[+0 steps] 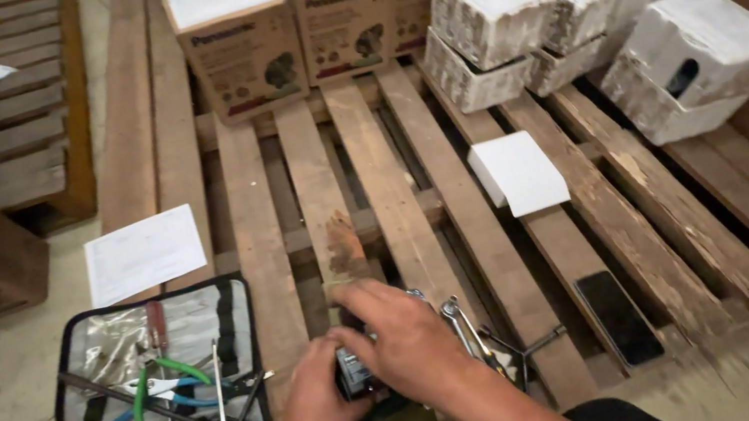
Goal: Reassembling a blue pump housing by aligning a gasket and cover plate, then tightening bolts with a T-handle wrench.
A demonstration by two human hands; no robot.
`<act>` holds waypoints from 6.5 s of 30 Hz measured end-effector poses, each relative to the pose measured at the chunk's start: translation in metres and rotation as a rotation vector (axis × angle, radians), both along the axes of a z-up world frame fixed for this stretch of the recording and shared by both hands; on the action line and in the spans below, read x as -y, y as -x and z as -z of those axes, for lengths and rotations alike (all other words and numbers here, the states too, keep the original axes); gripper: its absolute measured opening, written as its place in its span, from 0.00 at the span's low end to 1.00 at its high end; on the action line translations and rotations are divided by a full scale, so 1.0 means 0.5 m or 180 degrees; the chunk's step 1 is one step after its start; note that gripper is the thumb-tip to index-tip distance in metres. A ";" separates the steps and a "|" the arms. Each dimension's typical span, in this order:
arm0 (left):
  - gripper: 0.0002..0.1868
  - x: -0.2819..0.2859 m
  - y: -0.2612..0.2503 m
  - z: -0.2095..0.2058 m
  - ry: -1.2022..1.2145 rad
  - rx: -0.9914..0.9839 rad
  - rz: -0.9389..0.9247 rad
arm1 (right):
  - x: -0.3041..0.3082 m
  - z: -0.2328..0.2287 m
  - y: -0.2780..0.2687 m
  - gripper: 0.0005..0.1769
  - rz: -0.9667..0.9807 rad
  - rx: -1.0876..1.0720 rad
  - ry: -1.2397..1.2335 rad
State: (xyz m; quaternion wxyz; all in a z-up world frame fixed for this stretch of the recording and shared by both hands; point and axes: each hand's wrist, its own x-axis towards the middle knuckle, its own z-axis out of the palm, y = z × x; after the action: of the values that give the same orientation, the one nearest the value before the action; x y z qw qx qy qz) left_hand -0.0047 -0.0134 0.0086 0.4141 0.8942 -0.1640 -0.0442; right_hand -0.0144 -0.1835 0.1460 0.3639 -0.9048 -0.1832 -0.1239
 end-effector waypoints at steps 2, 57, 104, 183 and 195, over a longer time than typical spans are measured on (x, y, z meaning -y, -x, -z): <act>0.43 0.001 -0.002 0.003 -0.0023 0.0046 0.0012 | 0.003 0.013 -0.005 0.19 -0.0023 0.0088 0.0007; 0.46 0.010 0.003 -0.018 -0.0318 -0.0165 0.0199 | -0.014 -0.024 -0.003 0.21 0.0385 -0.1492 0.0557; 0.43 0.012 0.006 -0.037 -0.0345 -0.0319 0.0185 | -0.023 -0.011 0.014 0.22 0.0452 -0.1040 0.0467; 0.37 0.002 0.019 -0.080 -0.0215 -0.0439 0.0093 | -0.013 -0.074 -0.020 0.19 0.0419 -0.0831 0.1992; 0.38 -0.001 0.024 -0.089 -0.0100 -0.0400 0.0133 | -0.037 0.046 -0.050 0.11 -0.0370 -0.0658 -0.2058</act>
State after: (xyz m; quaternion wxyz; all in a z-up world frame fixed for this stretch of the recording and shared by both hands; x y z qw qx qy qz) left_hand -0.0168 -0.0128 0.0530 0.4084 0.8925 -0.1556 -0.1114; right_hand 0.0105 -0.1649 0.1230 0.6549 -0.7385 -0.1479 -0.0623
